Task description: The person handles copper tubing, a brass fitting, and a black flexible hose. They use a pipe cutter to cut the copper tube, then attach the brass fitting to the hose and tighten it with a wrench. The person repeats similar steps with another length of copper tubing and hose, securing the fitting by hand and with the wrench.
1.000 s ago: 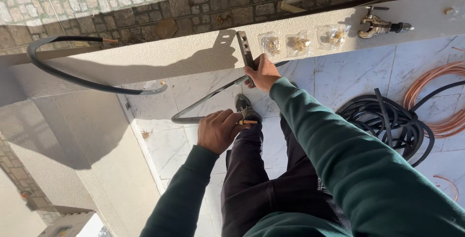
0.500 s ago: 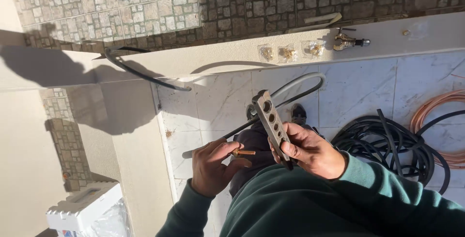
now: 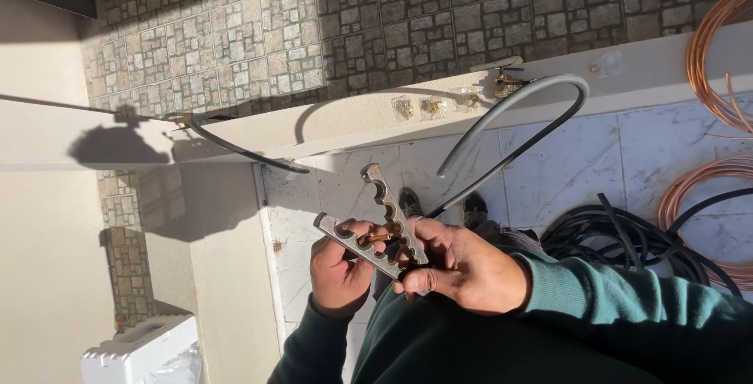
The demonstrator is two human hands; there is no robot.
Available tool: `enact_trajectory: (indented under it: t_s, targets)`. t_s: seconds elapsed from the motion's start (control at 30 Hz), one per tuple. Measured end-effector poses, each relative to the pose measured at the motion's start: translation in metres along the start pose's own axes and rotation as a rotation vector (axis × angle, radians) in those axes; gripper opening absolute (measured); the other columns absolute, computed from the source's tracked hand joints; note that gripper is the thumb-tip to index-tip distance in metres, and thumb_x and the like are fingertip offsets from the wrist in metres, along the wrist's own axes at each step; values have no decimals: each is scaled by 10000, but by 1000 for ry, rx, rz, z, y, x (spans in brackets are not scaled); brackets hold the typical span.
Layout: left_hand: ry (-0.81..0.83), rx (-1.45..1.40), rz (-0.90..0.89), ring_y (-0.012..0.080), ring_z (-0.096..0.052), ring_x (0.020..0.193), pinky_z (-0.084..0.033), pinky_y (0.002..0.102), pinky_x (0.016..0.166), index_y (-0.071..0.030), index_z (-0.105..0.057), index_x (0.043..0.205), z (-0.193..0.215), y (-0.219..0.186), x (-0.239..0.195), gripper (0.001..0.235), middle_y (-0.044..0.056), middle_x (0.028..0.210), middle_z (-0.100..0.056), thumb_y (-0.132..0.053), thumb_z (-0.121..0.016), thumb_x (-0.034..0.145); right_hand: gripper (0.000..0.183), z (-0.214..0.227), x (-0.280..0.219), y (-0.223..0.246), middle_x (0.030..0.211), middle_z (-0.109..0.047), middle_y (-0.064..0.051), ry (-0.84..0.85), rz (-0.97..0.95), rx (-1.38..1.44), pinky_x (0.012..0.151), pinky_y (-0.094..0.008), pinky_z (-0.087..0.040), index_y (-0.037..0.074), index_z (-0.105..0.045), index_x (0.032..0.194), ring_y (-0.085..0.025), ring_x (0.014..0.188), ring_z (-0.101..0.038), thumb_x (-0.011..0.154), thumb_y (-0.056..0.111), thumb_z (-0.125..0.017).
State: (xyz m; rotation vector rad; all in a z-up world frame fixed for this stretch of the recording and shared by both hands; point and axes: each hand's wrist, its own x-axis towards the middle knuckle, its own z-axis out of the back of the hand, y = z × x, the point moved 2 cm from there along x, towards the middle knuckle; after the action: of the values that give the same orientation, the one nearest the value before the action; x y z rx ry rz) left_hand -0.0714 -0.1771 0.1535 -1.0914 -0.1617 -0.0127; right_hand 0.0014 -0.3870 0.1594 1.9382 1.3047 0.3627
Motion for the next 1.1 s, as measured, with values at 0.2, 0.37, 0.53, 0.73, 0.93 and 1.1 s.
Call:
enact_trajectory:
  t_s: [0.2, 0.37, 0.53, 0.73, 0.93, 1.1]
  targets:
    - [29, -125, 48, 133, -713, 879, -569, 264, 745, 10, -641, 1178, -10, 7, -15, 326, 87, 1037, -746, -250, -729, 1002, 686, -3, -13, 6, 938, -672, -62, 33, 55, -132, 788, -267, -537, 40, -281, 1639, -114, 800, -628, 1038, 110, -603]
    - [43, -108, 81, 121, -690, 822, -554, 254, 705, 4, -650, 1197, -13, 9, -22, 397, 76, 1006, -751, -326, -721, 988, 791, -5, -14, 5, 1108, -606, -59, 61, 75, 51, 870, -260, -468, 11, -196, 1684, -108, 971, -559, 1029, 87, -633]
    - [49, -49, 57, 136, -725, 845, -585, 257, 694, -2, -650, 1158, -18, 8, -25, 419, 89, 1024, -754, -339, -765, 939, 772, -11, -14, 5, 1294, -672, -101, 32, 159, -35, 1035, -271, -496, -37, -235, 1632, -136, 1176, -626, 996, 64, -662]
    - [42, -36, 51, 157, -738, 882, -600, 274, 731, 5, -650, 1132, -20, 8, -25, 375, 109, 1043, -752, -311, -770, 970, 726, -12, -12, 7, 1284, -674, -108, -5, 189, -6, 1037, -288, -517, -49, -292, 1604, -150, 1163, -643, 985, 46, -660]
    - [69, -75, 70, 129, -707, 865, -580, 260, 739, 21, -632, 1198, -19, 8, -27, 472, 81, 1010, -735, -382, -733, 974, 705, -11, -12, 10, 1286, -684, -113, -49, 268, -77, 1027, -289, -530, -50, -346, 1587, -150, 1158, -645, 981, 72, -687]
    - [84, -100, 123, 118, -679, 847, -568, 250, 707, 39, -608, 1228, -20, 8, -30, 544, 73, 998, -706, -420, -738, 966, 696, -10, -13, 12, 1256, -695, -108, -72, 291, -108, 947, -282, -542, -46, -380, 1582, -141, 1088, -637, 982, 101, -700]
